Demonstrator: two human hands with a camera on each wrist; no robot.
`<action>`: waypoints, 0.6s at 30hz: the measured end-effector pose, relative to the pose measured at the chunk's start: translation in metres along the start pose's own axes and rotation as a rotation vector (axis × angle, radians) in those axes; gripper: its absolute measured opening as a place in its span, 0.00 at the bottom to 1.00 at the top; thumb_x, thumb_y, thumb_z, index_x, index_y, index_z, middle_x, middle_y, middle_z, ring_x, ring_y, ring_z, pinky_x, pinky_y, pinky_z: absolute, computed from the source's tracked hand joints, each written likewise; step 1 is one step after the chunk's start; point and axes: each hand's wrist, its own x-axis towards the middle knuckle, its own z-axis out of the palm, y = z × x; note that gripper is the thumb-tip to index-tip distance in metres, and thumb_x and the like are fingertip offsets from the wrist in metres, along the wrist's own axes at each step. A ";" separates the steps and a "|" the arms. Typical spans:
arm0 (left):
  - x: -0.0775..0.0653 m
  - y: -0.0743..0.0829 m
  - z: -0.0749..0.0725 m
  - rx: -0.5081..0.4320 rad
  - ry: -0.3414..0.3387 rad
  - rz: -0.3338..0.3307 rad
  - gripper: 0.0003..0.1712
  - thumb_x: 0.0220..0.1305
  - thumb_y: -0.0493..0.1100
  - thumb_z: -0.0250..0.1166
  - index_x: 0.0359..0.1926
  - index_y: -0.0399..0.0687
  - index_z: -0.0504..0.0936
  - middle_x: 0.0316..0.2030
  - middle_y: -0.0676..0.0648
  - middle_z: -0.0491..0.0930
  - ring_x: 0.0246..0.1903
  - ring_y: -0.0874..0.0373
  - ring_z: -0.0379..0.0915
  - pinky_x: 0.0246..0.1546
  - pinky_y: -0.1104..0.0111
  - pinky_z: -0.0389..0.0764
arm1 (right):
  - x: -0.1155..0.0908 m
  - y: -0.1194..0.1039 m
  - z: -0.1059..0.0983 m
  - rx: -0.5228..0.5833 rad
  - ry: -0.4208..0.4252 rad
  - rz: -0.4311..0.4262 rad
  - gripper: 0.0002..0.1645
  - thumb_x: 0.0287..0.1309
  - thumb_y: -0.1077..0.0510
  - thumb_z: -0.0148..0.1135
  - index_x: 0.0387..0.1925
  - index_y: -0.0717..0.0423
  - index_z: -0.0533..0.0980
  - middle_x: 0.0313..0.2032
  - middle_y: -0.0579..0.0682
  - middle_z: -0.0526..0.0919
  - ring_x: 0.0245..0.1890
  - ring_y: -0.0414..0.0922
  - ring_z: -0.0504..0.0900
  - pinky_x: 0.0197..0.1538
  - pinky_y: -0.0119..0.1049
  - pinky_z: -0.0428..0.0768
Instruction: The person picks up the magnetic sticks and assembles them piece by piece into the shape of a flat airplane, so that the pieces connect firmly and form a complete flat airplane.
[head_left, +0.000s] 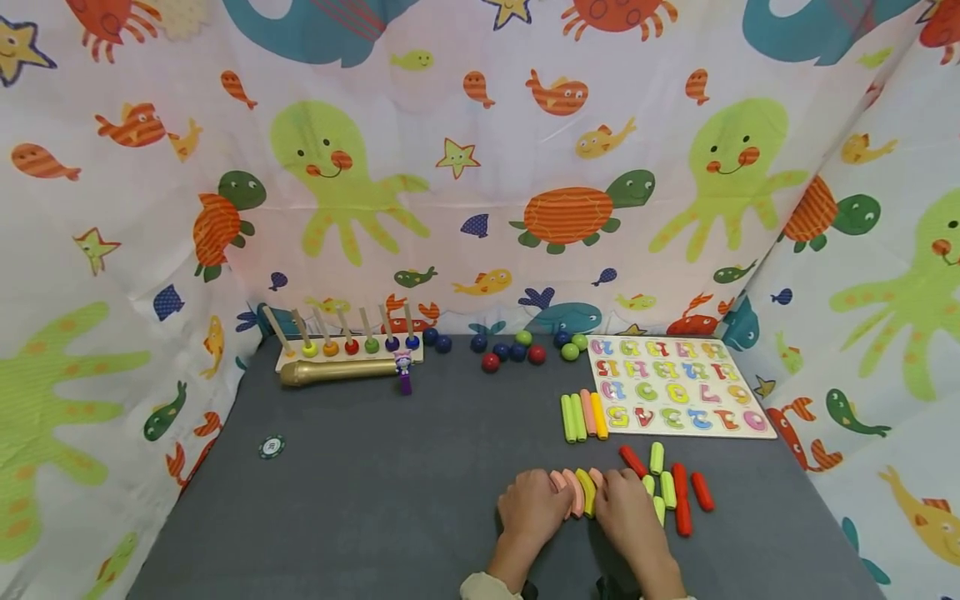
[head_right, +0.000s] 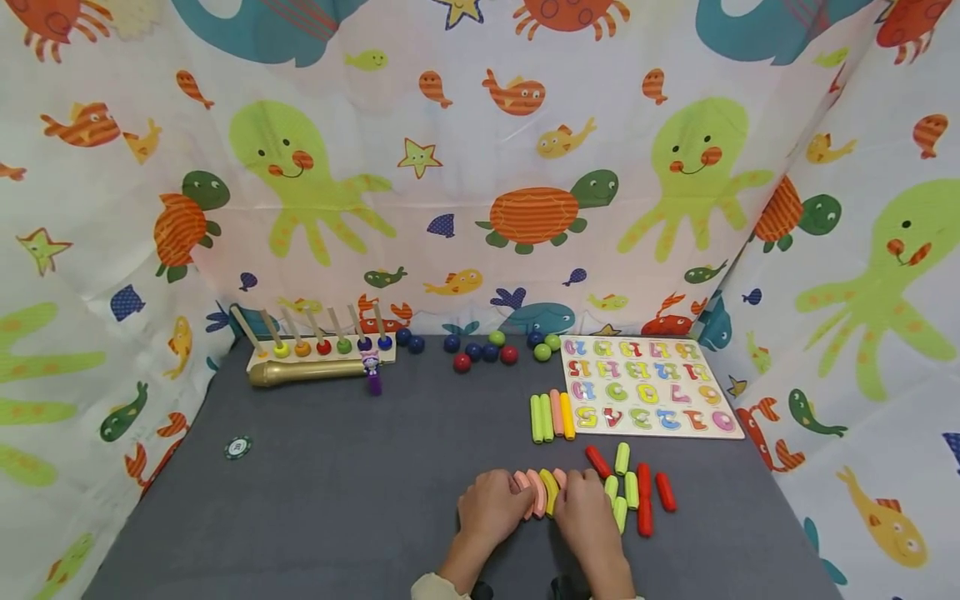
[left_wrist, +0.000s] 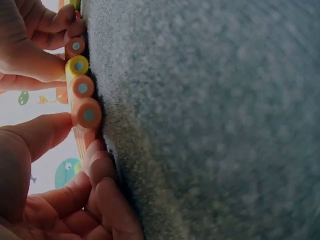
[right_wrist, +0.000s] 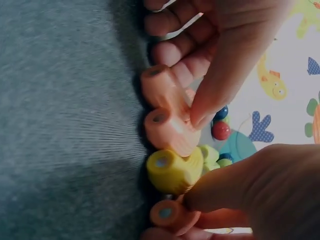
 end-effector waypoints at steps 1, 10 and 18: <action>0.000 0.001 0.000 0.001 0.000 -0.001 0.27 0.64 0.51 0.73 0.13 0.54 0.70 0.16 0.52 0.66 0.15 0.55 0.63 0.24 0.58 0.65 | 0.001 -0.001 -0.001 -0.004 -0.013 0.008 0.10 0.63 0.69 0.63 0.26 0.63 0.76 0.25 0.54 0.71 0.27 0.51 0.73 0.34 0.48 0.76; -0.001 -0.008 -0.004 -0.154 -0.028 -0.008 0.24 0.60 0.48 0.69 0.10 0.57 0.70 0.10 0.57 0.62 0.11 0.59 0.56 0.18 0.63 0.59 | -0.004 -0.005 -0.001 0.023 -0.011 0.112 0.07 0.54 0.70 0.62 0.27 0.66 0.71 0.27 0.59 0.72 0.24 0.52 0.74 0.29 0.47 0.75; 0.003 -0.036 -0.026 -0.772 -0.109 -0.014 0.09 0.67 0.40 0.66 0.29 0.44 0.79 0.20 0.49 0.79 0.19 0.59 0.74 0.23 0.66 0.80 | -0.010 -0.006 -0.013 0.124 0.210 0.107 0.13 0.58 0.66 0.60 0.42 0.70 0.71 0.23 0.54 0.71 0.21 0.52 0.75 0.27 0.48 0.75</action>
